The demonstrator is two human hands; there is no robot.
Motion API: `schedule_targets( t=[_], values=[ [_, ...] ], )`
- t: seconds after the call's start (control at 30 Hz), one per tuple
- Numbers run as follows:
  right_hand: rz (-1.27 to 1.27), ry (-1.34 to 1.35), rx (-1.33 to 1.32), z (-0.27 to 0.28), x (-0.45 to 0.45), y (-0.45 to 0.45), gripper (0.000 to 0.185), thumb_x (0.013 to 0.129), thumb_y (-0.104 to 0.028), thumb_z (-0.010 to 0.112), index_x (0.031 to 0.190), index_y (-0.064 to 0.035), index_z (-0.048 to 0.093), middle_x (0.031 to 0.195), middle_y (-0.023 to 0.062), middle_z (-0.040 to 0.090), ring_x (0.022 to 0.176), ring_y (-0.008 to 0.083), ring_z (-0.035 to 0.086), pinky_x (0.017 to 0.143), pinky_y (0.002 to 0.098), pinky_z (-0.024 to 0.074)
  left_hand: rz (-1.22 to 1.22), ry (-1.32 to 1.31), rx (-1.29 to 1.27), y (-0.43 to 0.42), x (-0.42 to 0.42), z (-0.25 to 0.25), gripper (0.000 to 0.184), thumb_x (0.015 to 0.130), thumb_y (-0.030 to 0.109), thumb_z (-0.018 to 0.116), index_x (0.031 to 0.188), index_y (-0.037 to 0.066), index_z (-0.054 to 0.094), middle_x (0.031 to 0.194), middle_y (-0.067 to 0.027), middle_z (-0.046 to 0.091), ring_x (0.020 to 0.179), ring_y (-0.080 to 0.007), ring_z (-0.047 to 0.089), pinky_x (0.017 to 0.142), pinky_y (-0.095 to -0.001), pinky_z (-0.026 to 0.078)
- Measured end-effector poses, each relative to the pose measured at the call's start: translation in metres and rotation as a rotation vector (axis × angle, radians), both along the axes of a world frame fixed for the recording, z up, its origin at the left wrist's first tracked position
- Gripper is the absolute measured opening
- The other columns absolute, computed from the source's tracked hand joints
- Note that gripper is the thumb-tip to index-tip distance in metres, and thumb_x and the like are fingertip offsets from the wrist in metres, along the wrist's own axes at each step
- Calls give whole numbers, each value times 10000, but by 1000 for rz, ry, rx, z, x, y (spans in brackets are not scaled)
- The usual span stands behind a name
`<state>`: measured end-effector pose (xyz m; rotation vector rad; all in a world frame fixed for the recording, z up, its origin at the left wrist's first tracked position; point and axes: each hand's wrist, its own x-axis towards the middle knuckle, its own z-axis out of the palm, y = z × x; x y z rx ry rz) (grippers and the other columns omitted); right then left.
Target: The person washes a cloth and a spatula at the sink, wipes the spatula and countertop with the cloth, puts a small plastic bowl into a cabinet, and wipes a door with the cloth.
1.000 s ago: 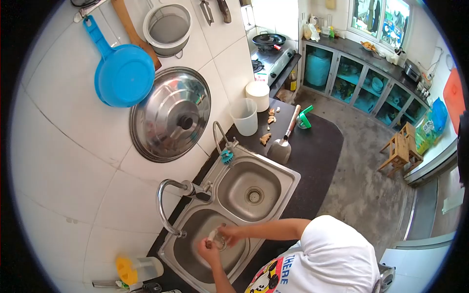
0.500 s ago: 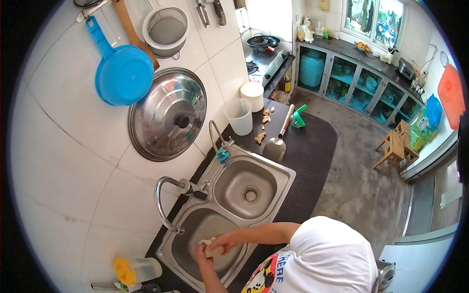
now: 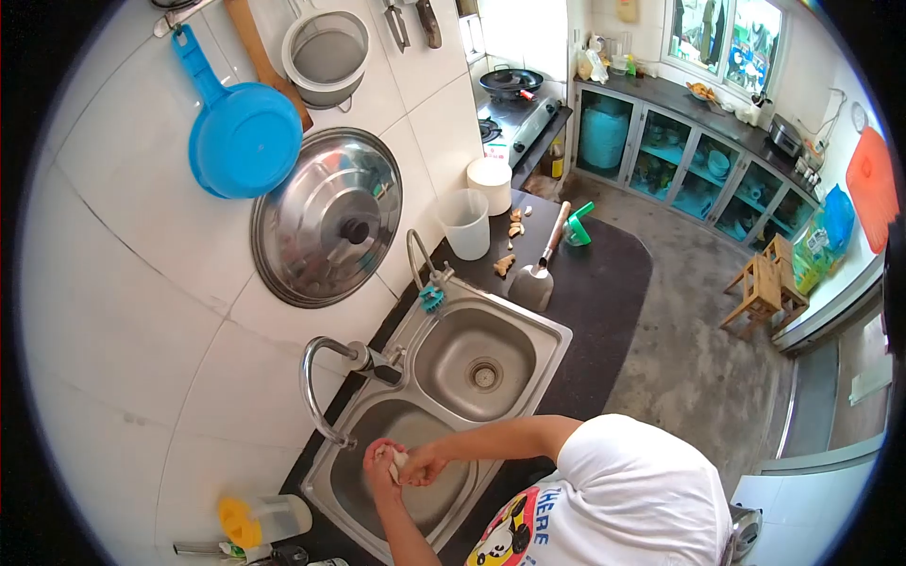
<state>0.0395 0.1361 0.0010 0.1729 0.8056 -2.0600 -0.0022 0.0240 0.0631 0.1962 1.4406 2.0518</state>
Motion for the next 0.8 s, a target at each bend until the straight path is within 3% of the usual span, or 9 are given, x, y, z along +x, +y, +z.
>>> schedule_targets(
  t=[0.1, 0.2, 0.3, 0.4, 0.53, 0.6, 0.67, 0.73, 0.8],
  values=[
    [18, 48, 151, -11, -15, -5, 146, 706, -103, 662, 709, -109, 516, 594, 2, 490, 529, 105, 472, 471, 250, 410, 73, -42, -79, 3, -6, -3, 230, 786, 1, 565, 1010, 9, 511, 805, -75, 554, 692, -167, 555, 658, -294, 489],
    [216, 245, 458, -22, -26, -2, 232, 675, -151, 680, 861, -109, 547, 744, 3, 577, 624, 123, 541, 514, 296, 445, 83, -19, -108, -2, -13, -28, 181, 816, 56, 566, 993, 25, 545, 791, -47, 553, 662, -153, 542, 619, -267, 473],
    [26, 503, 894, -18, -10, -21, 311, 663, -226, 678, 915, -71, 582, 783, 64, 620, 702, 229, 600, 585, 419, 470, 183, -15, -255, 0, -11, -45, 161, 837, 88, 550, 990, 39, 563, 773, -26, 546, 645, -145, 529, 616, -260, 459],
    [14, 908, 1271, -8, 0, -22, 318, 687, -243, 638, 935, -45, 611, 865, 131, 639, 813, 320, 613, 681, 474, 466, 332, -87, -366, -2, -12, -73, 161, 836, 80, 526, 983, 32, 568, 752, -25, 538, 640, -143, 515, 614, -277, 451],
    [65, 872, 1403, 10, 21, -20, 237, 685, -204, 644, 861, -45, 633, 890, 166, 639, 807, 323, 617, 673, 443, 479, 453, -336, -181, -19, -13, -116, 159, 825, 59, 502, 957, -2, 566, 718, -47, 529, 636, -165, 504, 593, -313, 437],
    [73, 803, 1448, 19, 30, -20, 214, 698, -197, 633, 854, -51, 638, 878, 149, 645, 817, 307, 620, 681, 435, 481, 514, -377, -255, -18, -16, -136, 206, 835, 82, 464, 993, -31, 532, 836, -105, 538, 745, -233, 537, 673, -358, 457],
    [131, 942, 1497, 11, 30, -20, 191, 705, -191, 626, 843, -60, 642, 872, 142, 647, 811, 299, 624, 681, 434, 483, 584, -408, -317, -10, -9, -124, 250, 840, 87, 433, 1034, -59, 493, 941, -149, 530, 834, -291, 546, 736, -404, 459],
    [166, 1075, 1534, 4, 32, -24, 171, 710, -181, 618, 838, -69, 644, 860, 136, 648, 799, 294, 628, 671, 426, 487, 669, -433, -373, 5, 14, -81, 293, 838, 73, 409, 1081, -84, 449, 1034, -179, 506, 902, -340, 532, 782, -452, 441],
    [179, 1205, 1574, 0, 32, -22, 155, 714, -166, 608, 839, -81, 645, 843, 132, 649, 781, 290, 632, 649, 412, 492, 661, -420, -358, 2, 16, -90, 304, 839, 72, 390, 1095, -88, 421, 1057, -175, 494, 914, -334, 531, 778, -457, 439]
  ],
)
